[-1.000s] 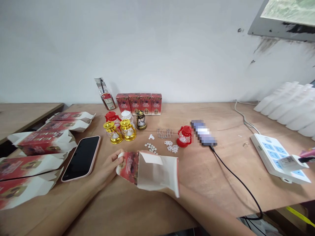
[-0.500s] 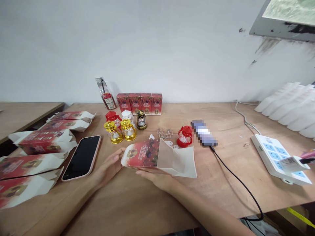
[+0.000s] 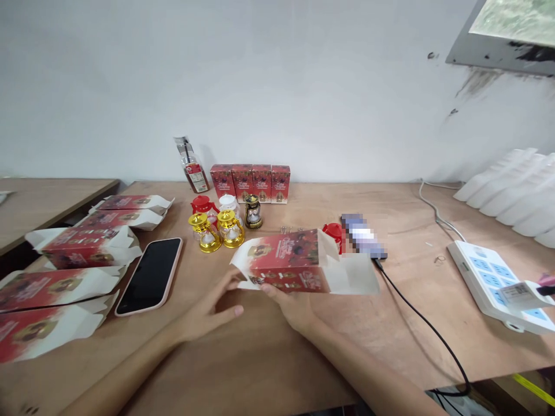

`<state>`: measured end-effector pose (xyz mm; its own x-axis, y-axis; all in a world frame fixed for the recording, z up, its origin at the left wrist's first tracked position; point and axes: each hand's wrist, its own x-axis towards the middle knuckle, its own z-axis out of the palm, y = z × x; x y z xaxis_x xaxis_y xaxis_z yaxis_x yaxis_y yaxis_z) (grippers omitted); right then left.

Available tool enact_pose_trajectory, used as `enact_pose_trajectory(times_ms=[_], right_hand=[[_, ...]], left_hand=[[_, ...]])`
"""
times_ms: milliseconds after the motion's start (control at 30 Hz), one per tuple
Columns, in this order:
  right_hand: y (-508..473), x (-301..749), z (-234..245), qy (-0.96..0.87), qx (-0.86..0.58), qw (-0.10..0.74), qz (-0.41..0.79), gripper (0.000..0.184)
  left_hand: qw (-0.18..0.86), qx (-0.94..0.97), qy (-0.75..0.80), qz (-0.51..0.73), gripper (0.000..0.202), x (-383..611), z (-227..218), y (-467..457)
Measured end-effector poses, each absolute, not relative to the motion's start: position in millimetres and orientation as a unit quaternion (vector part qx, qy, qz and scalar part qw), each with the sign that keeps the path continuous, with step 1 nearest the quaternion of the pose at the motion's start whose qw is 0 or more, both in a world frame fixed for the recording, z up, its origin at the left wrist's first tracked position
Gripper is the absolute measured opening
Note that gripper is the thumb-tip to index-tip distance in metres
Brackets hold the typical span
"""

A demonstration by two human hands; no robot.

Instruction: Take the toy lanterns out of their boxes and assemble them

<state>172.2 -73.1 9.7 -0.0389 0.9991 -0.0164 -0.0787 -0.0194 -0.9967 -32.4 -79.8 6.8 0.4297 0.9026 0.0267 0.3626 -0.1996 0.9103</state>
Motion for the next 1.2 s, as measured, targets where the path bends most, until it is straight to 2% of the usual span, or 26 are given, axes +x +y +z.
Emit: enact_pose_trajectory(times_ms=[100,233,400,500,633,767,867,1033,1200], right_hand=[[-69,174,-7,-0.42,-0.473,0.565,0.53,0.061],[-68,177,-20,-0.356,-0.434,0.594,0.576,0.058],[-71,170,-8,-0.343,-0.34,0.556,0.676,0.039],[-70,167,4,-0.312,-0.349,0.533,0.705,0.032],[-68,170,11,-0.286,-0.392,0.536,0.691,0.027],[-70,175,8,-0.314,-0.398,0.504,0.699,0.022],[-75,177,5,-0.377,-0.377,0.447,0.718,0.021],[-82,176,-2,-0.47,-0.306,0.35,0.75,0.034],[-79,173,-3,-0.539,-0.181,0.301,0.765,0.048]], left_hand=[[0.453,0.727,0.429,0.287,0.066,-30,3,-80],[0.5,0.661,0.42,0.369,0.044,-31,8,-73],[0.63,0.522,0.35,0.455,0.052,-34,7,-68],[0.686,0.474,0.33,0.443,0.043,-37,6,-69],[0.663,0.501,0.36,0.425,0.036,-39,17,-76],[0.635,0.509,0.406,0.416,0.023,-40,28,-100],[0.637,0.507,0.448,0.37,0.029,-42,35,-127],[0.628,0.528,0.485,0.304,0.041,-47,46,-166],[0.551,0.535,0.519,0.375,0.04,-67,46,-177]])
